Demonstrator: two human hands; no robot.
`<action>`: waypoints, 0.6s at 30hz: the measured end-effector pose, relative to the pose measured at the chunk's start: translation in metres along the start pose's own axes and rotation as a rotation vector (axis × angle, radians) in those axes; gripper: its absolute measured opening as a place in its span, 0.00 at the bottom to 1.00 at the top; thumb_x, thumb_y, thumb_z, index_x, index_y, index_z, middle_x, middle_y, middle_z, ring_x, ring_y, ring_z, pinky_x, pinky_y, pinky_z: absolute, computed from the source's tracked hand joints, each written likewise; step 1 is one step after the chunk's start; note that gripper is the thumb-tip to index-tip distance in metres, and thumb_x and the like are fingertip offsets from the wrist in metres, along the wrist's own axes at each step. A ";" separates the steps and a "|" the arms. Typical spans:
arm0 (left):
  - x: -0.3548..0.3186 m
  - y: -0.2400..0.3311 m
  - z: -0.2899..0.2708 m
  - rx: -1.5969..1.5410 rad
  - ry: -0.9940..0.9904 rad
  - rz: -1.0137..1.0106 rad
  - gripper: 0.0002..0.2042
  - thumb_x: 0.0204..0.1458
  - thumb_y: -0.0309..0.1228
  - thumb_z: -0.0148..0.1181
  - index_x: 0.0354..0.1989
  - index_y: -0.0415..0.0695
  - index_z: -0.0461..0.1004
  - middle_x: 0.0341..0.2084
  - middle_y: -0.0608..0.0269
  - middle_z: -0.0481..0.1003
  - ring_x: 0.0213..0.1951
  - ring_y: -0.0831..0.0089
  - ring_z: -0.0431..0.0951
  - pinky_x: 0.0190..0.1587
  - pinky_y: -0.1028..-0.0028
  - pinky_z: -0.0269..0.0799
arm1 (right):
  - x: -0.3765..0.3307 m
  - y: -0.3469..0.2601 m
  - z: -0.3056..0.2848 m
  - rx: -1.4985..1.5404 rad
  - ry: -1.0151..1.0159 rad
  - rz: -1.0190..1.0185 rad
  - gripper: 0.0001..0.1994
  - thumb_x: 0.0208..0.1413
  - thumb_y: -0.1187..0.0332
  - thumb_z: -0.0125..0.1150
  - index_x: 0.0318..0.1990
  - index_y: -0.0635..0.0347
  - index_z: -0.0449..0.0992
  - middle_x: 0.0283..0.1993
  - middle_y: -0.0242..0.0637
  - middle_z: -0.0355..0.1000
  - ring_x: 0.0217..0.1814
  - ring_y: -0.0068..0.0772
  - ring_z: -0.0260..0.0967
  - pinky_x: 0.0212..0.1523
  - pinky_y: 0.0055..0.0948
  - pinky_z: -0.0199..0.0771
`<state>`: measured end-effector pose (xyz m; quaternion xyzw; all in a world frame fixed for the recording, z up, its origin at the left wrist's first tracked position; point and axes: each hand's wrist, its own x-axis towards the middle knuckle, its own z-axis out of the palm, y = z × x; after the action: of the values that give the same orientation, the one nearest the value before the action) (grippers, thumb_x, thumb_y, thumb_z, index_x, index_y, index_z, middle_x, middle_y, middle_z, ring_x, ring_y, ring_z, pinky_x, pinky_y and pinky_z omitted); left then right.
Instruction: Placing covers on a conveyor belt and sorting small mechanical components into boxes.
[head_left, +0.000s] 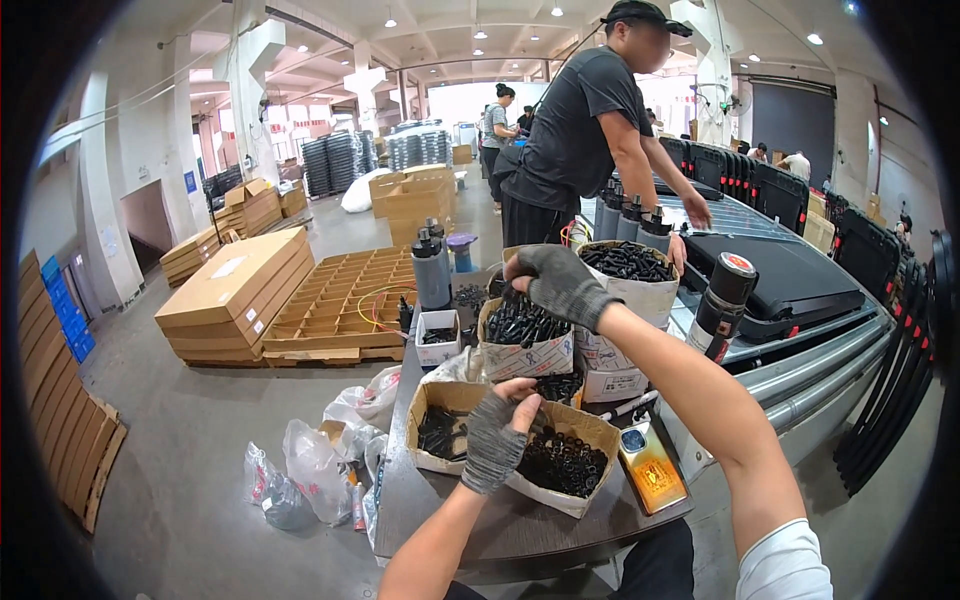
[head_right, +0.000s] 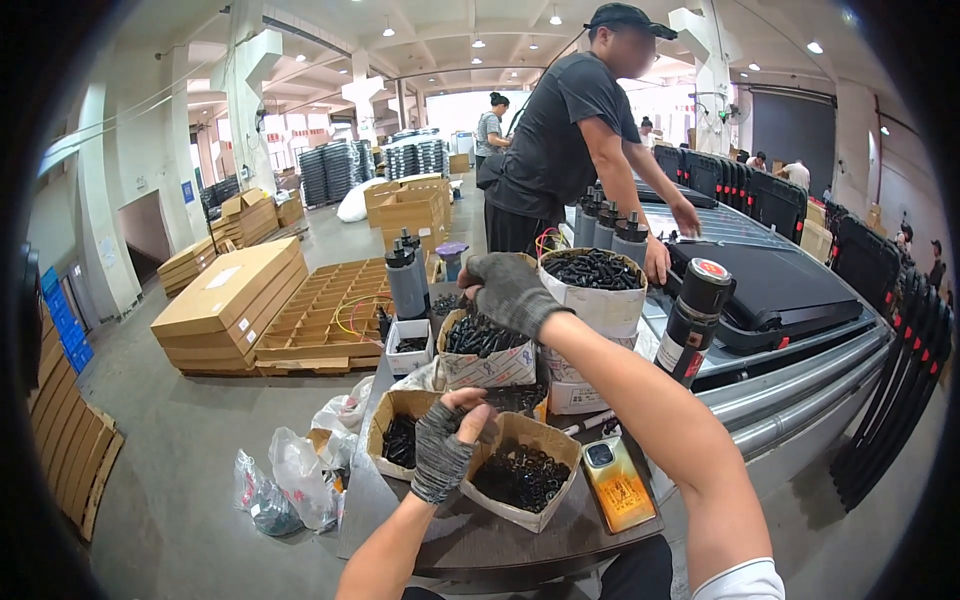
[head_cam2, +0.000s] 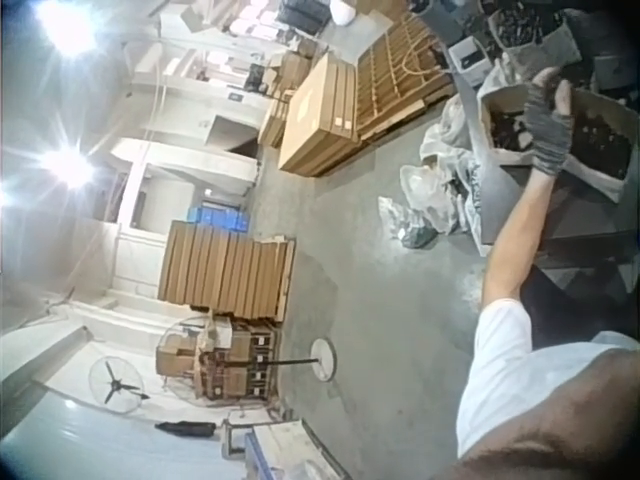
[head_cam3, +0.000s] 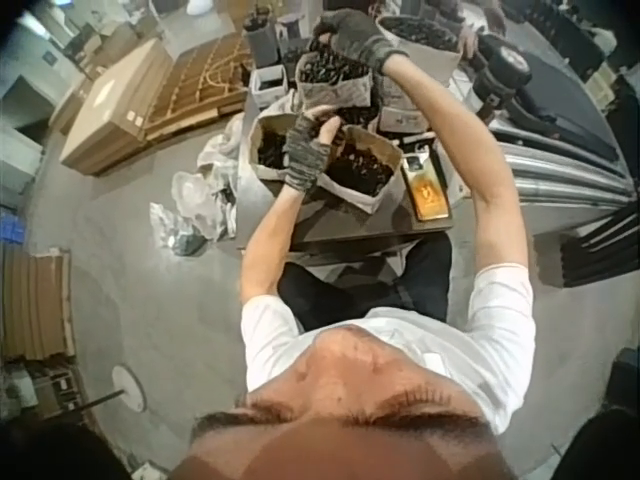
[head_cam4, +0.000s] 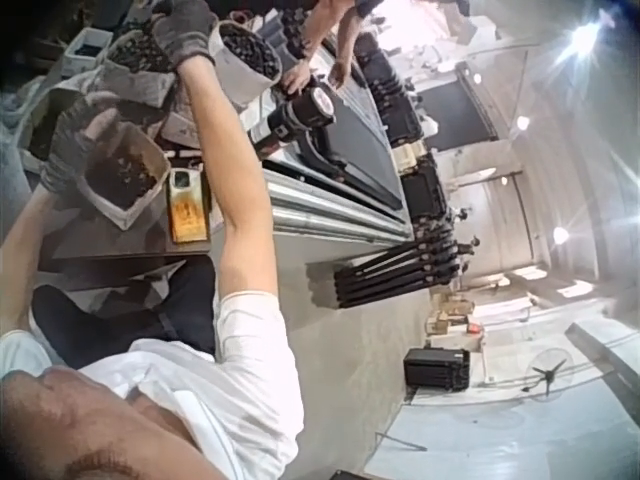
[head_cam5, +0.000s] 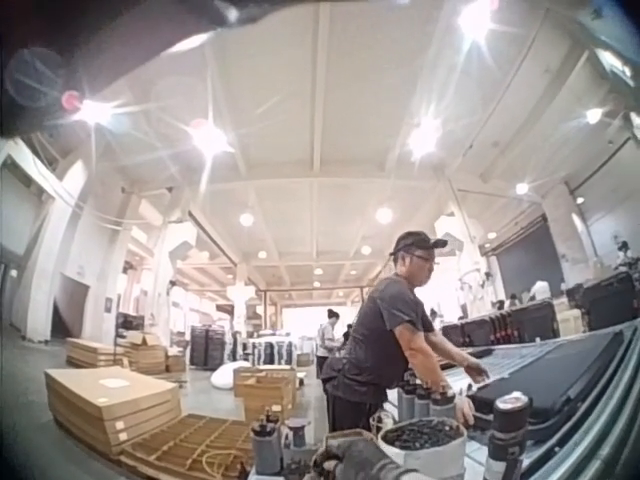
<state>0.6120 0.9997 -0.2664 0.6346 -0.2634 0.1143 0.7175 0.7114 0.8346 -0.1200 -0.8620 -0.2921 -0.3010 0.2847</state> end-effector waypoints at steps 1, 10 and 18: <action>0.000 0.001 0.001 0.046 -0.013 -0.011 0.10 0.58 0.26 0.57 0.47 0.37 0.73 0.34 0.62 0.77 0.36 0.78 0.76 0.41 0.77 0.73 | 0.011 0.007 0.003 -0.051 -0.077 0.051 0.08 0.48 0.72 0.64 0.37 0.61 0.79 0.34 0.42 0.78 0.39 0.40 0.77 0.43 0.34 0.74; -0.001 0.011 -0.001 0.114 -0.058 -0.030 0.08 0.58 0.28 0.57 0.43 0.38 0.76 0.31 0.62 0.79 0.35 0.76 0.79 0.41 0.76 0.74 | 0.055 0.059 0.050 -0.217 -0.237 0.147 0.10 0.42 0.74 0.63 0.35 0.60 0.81 0.35 0.43 0.79 0.41 0.43 0.78 0.45 0.36 0.75; -0.001 0.000 -0.001 0.069 -0.149 -0.079 0.09 0.60 0.28 0.56 0.43 0.38 0.75 0.31 0.61 0.79 0.35 0.75 0.79 0.41 0.75 0.75 | 0.066 0.105 0.070 -0.167 -0.463 0.230 0.09 0.39 0.69 0.65 0.31 0.52 0.85 0.34 0.40 0.80 0.38 0.40 0.79 0.43 0.34 0.76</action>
<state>0.6116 1.0005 -0.2674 0.6758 -0.2865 0.0473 0.6775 0.8494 0.8327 -0.1539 -0.9558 -0.2240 -0.0847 0.1706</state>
